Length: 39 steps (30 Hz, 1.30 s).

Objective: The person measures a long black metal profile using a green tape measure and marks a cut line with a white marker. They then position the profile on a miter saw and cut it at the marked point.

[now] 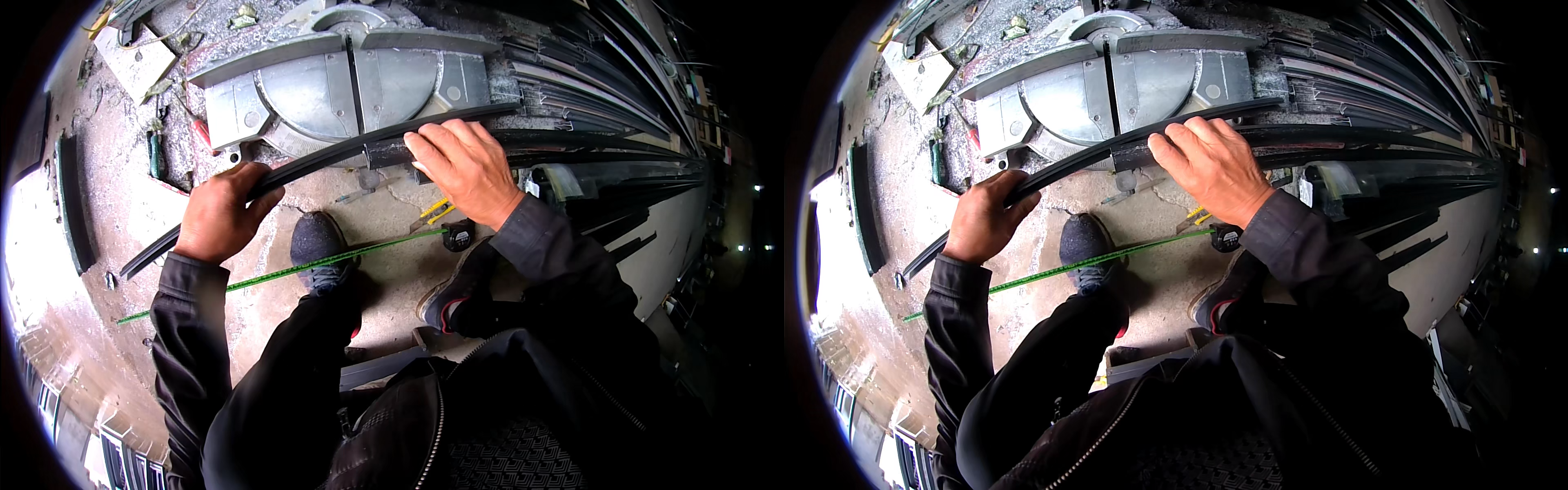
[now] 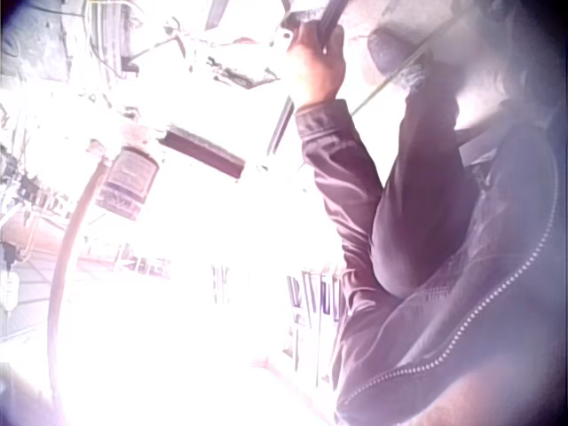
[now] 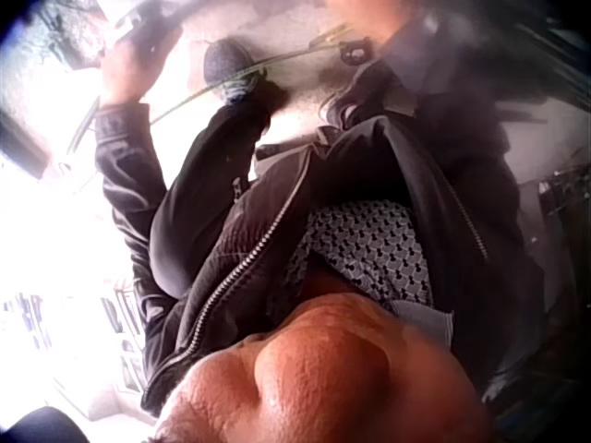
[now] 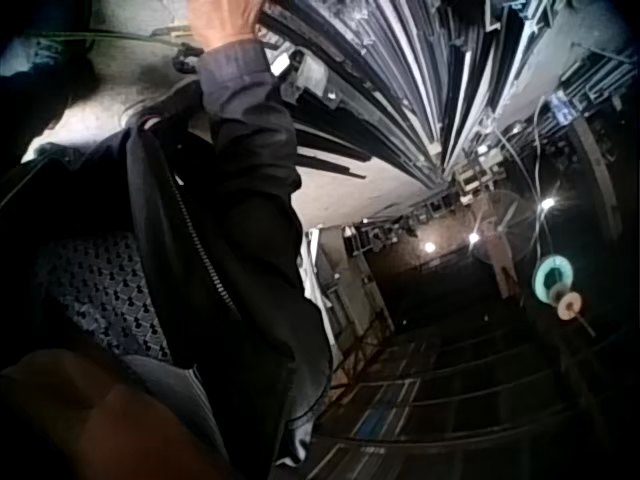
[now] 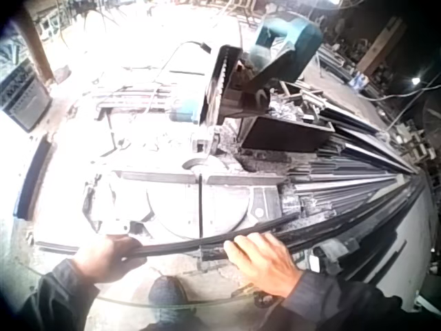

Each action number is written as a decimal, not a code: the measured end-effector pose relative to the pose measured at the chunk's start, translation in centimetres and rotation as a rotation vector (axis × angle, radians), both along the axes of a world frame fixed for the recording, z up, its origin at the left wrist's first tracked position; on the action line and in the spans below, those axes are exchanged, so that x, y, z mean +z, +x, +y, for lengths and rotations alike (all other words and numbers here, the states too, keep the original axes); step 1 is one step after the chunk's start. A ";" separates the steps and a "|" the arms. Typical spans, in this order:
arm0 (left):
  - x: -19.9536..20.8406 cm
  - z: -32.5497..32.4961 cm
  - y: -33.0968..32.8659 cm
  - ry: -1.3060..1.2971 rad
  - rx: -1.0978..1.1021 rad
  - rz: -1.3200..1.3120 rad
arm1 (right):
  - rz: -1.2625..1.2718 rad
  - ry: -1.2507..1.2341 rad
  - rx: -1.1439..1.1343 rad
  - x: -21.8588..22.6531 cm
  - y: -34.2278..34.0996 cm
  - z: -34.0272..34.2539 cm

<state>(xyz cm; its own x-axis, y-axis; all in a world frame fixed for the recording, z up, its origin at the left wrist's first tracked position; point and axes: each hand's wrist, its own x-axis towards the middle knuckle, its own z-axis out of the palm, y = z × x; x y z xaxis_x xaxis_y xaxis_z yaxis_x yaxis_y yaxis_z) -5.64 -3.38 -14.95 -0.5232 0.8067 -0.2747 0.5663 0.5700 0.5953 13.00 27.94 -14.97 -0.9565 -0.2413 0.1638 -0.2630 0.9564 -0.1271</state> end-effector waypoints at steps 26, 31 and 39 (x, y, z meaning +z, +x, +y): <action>-0.5 0.1 -0.2 -0.022 0.004 -0.029 | 0.059 -0.040 0.068 -0.5 -1.1 -1.2; -0.1 0.5 -0.2 0.001 -0.014 -0.055 | 0.024 -0.037 0.073 -1.0 -1.1 -1.2; 0.0 1.0 0.0 -0.005 -0.026 -0.054 | 0.034 -0.009 0.055 -0.7 -1.3 -1.5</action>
<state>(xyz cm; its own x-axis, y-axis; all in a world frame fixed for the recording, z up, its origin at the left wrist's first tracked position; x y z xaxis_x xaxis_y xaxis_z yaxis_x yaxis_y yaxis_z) -5.67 -2.37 -14.93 -0.4859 0.8185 -0.3065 0.5483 0.5586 0.6224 11.68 26.40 -15.65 -0.9357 -0.2921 0.1981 -0.3198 0.9391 -0.1255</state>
